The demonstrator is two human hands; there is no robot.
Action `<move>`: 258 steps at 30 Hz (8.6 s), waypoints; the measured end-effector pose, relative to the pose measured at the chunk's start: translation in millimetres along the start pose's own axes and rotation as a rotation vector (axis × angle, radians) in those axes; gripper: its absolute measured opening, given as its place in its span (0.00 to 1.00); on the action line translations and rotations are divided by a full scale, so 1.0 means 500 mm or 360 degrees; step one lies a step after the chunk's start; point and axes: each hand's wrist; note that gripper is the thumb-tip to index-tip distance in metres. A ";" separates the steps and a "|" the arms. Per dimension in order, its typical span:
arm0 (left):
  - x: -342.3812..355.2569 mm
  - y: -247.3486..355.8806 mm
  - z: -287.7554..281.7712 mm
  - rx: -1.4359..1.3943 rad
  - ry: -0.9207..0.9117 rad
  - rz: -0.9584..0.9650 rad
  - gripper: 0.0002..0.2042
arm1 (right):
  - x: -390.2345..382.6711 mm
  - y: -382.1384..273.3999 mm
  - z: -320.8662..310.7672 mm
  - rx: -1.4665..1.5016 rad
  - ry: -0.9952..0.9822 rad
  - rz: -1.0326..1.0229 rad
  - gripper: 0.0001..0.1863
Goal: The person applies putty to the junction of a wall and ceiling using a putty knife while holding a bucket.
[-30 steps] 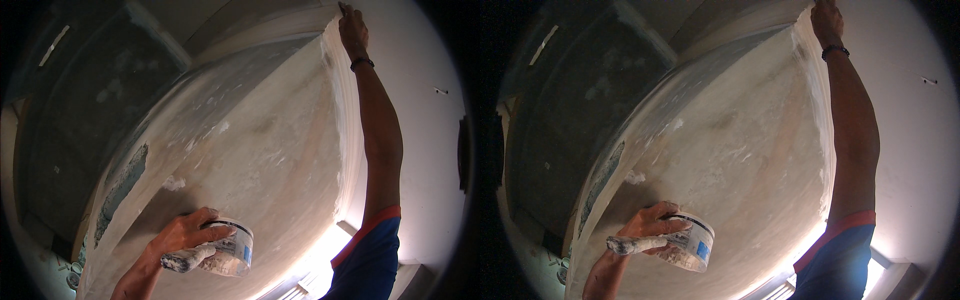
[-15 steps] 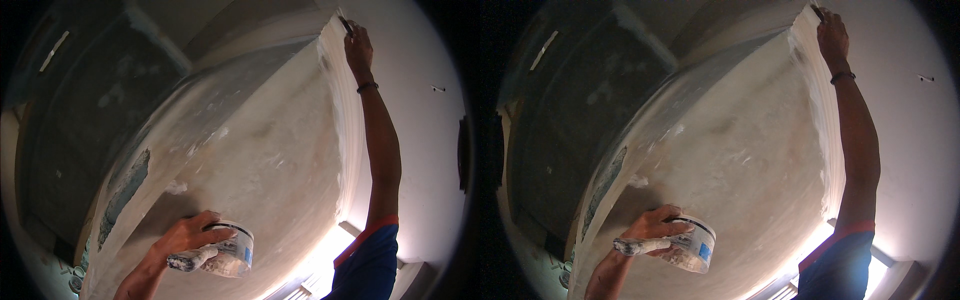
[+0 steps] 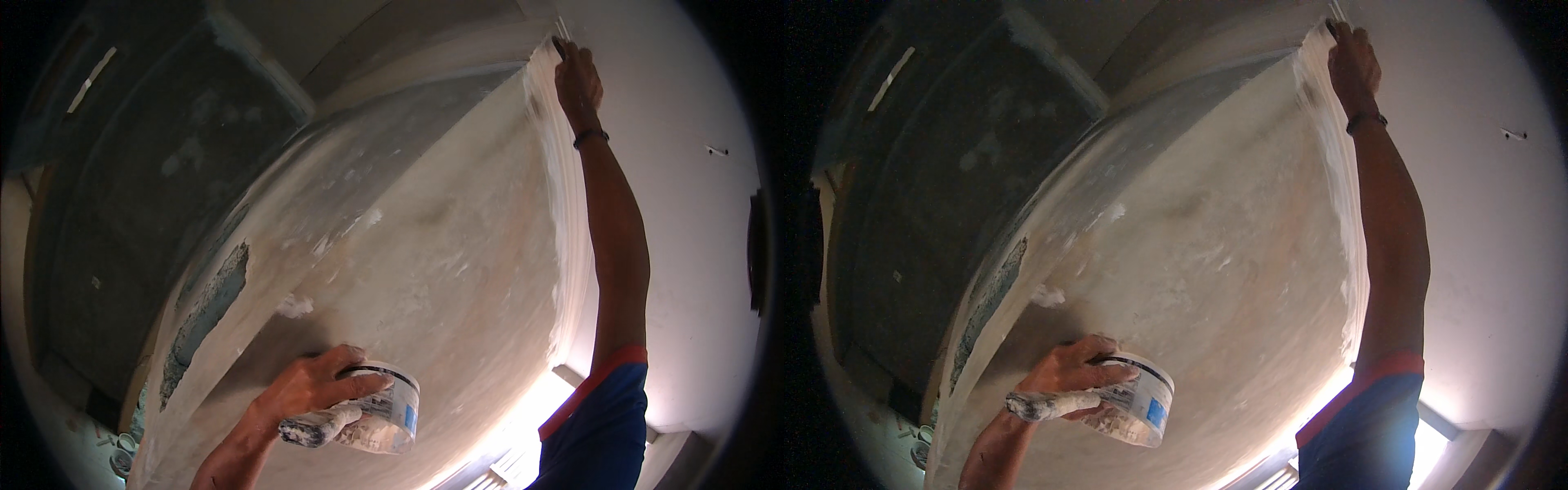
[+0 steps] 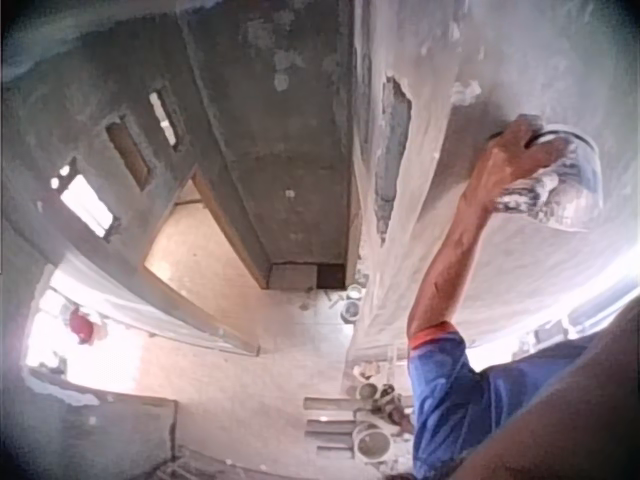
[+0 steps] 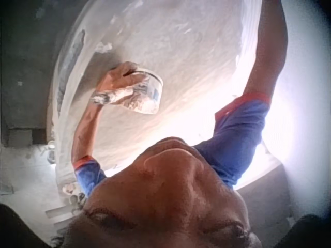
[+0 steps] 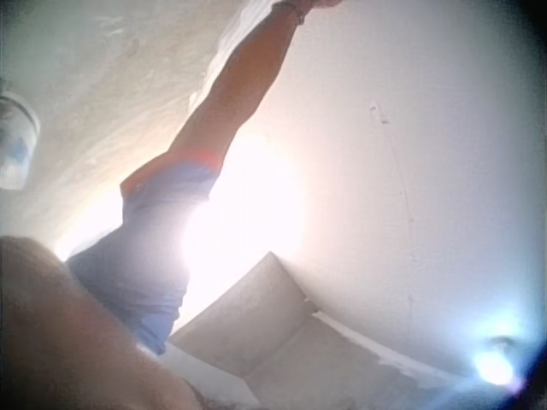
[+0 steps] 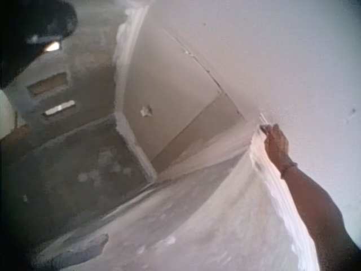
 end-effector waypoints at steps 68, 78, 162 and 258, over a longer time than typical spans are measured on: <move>-0.001 -0.006 0.008 -0.0061 0.0052 0.0058 0.24 | 0.025 0.018 -0.008 0.0557 0.0052 0.0178 0.20; -0.007 -0.010 0.008 0.0020 -0.0041 -0.0027 0.25 | -0.108 0.077 0.012 0.0417 -0.0117 0.0266 0.20; -0.010 0.019 -0.006 -0.0275 -0.0143 -0.0221 0.34 | -0.065 -0.035 0.058 0.0473 0.0290 0.0096 0.19; -0.008 0.006 -0.004 -0.0012 -0.0080 0.0029 0.30 | 0.091 -0.016 -0.038 0.0051 -0.0459 -0.1117 0.13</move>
Point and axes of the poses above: each hand's wrist, its own x-axis towards the middle knuckle, its own z-axis out of the palm, y = z × x, and after that the axes turned 6 degrees about -y, right-handed
